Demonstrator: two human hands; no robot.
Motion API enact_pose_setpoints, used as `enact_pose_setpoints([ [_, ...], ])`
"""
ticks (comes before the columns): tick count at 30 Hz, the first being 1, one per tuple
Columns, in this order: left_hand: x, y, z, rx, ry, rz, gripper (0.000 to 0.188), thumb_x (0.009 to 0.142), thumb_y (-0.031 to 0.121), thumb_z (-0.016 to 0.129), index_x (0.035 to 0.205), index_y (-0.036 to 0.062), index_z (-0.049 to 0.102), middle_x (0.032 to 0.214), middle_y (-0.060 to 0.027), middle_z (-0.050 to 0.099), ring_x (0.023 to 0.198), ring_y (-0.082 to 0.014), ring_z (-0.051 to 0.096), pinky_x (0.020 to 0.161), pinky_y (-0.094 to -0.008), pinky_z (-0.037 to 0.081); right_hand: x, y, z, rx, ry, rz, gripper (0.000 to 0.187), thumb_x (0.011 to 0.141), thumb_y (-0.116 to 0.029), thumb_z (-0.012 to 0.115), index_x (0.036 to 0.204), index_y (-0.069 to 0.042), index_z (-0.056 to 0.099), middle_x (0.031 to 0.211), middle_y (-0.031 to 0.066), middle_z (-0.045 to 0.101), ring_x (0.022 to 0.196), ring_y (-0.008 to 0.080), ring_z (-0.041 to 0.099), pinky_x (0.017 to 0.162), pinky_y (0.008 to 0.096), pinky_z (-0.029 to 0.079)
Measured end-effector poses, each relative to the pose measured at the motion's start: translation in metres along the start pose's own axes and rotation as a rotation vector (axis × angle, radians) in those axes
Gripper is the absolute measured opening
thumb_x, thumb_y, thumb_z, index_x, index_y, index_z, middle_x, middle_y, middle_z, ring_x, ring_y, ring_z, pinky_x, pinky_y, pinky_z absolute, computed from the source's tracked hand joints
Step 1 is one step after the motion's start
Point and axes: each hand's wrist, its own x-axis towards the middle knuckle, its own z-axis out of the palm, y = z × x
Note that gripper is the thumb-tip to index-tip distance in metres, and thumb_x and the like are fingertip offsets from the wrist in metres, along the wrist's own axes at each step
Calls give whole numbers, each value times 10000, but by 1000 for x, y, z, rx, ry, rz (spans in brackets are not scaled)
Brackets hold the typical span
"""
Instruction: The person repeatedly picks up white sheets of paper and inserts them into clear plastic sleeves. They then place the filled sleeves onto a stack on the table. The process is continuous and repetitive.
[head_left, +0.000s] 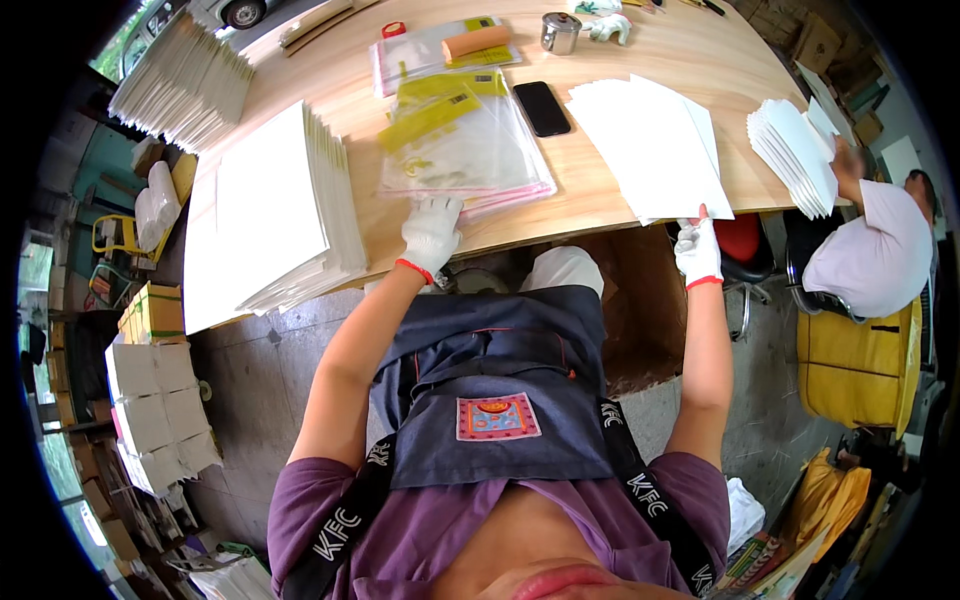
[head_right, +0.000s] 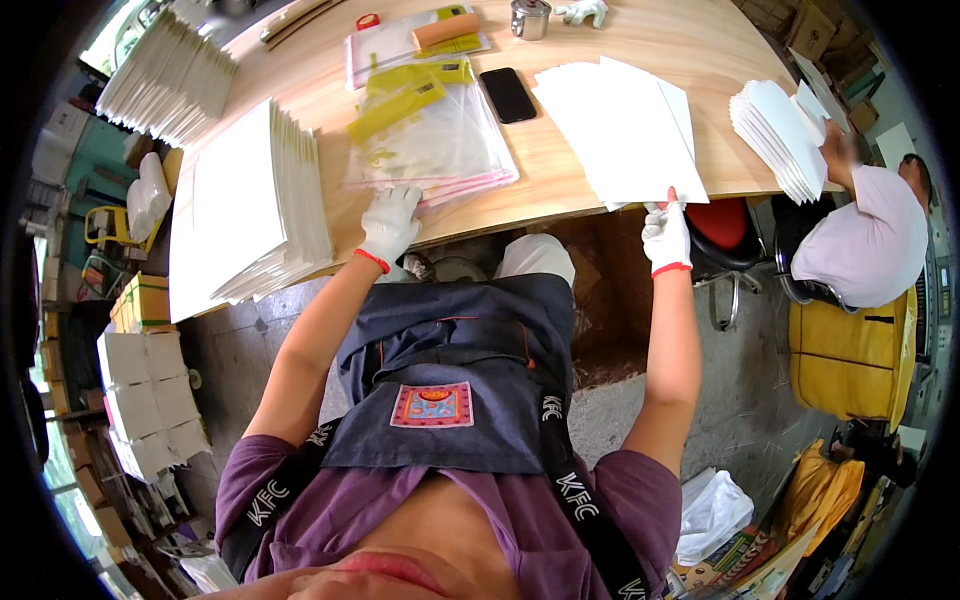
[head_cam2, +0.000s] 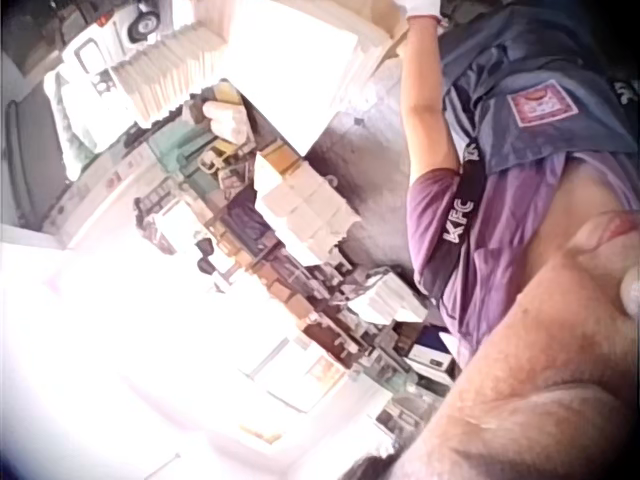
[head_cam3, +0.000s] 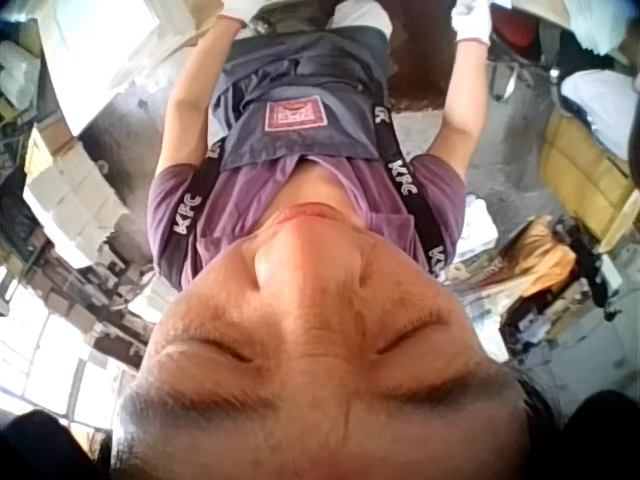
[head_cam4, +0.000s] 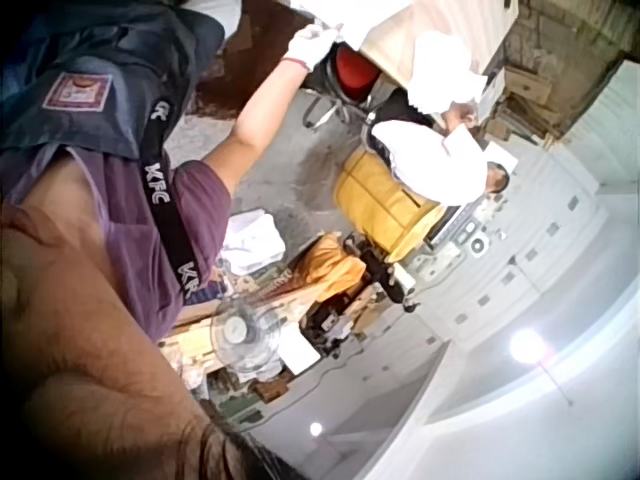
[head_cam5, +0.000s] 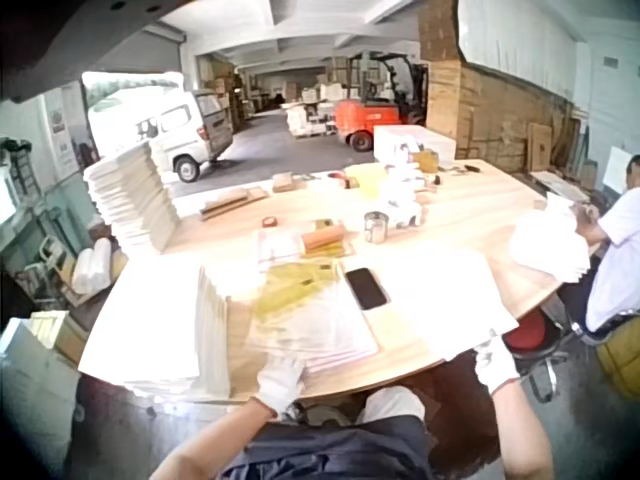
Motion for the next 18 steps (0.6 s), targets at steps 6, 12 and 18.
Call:
enact_pose_setpoints([
  [6,-8,-22,-1,-115,132,-59,300,733,134,641,1029,141,596,1016,-68,608,1008,-293,569,808,-424,503,2,-10,10,-124,-1,-388,204,1013,-178,445,1080,-17,551,735,41,498,507,71,370,407,203,324],
  [12,-25,-33,9,-255,216,-32,275,726,115,617,999,135,594,976,-65,601,944,-300,576,770,-427,499,-93,34,30,-93,-96,-321,386,871,-62,545,1254,-22,519,940,69,642,690,122,619,573,251,526],
  [18,-27,-38,16,-283,234,19,269,717,103,603,986,113,591,976,-77,588,955,-310,568,761,-441,502,-158,83,-8,-438,-443,172,589,831,-241,602,1323,55,470,1178,134,620,1030,219,631,881,323,520],
])
